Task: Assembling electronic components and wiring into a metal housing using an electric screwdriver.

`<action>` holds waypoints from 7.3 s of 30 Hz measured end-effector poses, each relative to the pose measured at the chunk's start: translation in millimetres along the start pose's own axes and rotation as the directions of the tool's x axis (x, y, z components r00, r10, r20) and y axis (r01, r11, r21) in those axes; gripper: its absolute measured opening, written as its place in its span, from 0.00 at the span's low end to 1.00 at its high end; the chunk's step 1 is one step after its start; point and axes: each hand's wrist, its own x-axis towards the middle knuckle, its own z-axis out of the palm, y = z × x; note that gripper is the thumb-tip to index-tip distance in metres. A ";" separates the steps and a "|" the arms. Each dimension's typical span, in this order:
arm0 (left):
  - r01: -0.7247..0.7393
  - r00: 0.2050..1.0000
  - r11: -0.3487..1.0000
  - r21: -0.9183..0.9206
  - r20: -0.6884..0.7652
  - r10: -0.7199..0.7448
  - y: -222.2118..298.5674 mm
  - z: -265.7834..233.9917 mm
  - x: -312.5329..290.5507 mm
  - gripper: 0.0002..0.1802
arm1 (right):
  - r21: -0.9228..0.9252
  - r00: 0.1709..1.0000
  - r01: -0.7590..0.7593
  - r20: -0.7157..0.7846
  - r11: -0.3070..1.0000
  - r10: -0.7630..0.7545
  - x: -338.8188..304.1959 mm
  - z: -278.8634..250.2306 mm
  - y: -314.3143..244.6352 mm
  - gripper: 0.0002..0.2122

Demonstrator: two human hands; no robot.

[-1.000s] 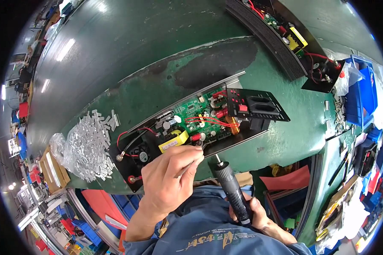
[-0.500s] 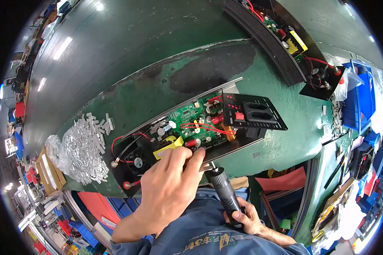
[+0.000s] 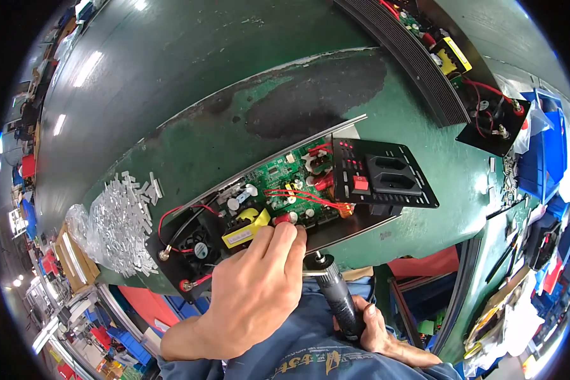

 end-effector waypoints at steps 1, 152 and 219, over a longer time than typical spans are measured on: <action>0.004 1.000 1.000 -0.001 0.002 -0.004 -0.4 -0.5 0.5 0.22 | -0.001 1.000 -0.004 0.003 1.000 0.004 1.4 1.0 0.1 0.44; 0.004 0.992 0.887 -0.462 0.114 0.055 -63.4 -61.1 114.2 0.26 | -0.246 0.663 0.618 -0.347 0.746 -0.663 -22.5 -39.2 33.1 0.40; -0.023 0.791 0.691 -0.722 -0.436 -0.430 -116.6 4.3 -47.9 0.17 | -0.829 0.509 0.334 0.559 -0.449 -0.654 43.0 22.8 -155.0 0.23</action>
